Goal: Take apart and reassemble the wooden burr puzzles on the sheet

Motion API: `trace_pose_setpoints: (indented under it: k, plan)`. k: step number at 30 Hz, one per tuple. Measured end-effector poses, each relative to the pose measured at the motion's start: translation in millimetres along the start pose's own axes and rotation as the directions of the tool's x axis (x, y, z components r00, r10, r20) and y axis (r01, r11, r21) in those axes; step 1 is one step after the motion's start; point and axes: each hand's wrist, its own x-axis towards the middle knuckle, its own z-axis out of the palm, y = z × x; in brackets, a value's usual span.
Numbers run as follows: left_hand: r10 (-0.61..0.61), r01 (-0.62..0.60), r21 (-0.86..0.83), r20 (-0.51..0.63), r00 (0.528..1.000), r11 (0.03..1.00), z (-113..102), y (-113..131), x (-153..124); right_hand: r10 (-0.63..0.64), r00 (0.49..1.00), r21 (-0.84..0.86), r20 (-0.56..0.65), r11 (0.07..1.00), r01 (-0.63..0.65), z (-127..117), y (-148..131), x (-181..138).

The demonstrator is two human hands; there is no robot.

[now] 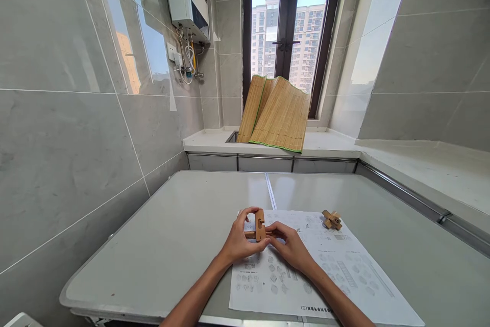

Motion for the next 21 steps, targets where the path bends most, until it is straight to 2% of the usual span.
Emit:
trace_pose_setpoints:
  k: [8,14,21]
  plan:
    - [0.059,-0.059,-0.013,0.059,0.996,0.998,-3.5,5.6,5.9,-0.046,0.999,-0.06,-0.015,0.997,0.045,1.8,-2.1,-0.8]
    - [0.021,-0.021,-0.006,0.077,0.997,1.0,-5.0,9.0,5.5,-0.048,0.999,-0.041,-0.013,0.998,0.048,0.9,-1.8,-1.3]
    - [0.042,-0.044,0.019,0.089,0.995,0.999,-1.0,-0.4,3.6,-0.035,0.999,-0.049,-0.018,0.998,0.034,0.6,3.6,-1.7]
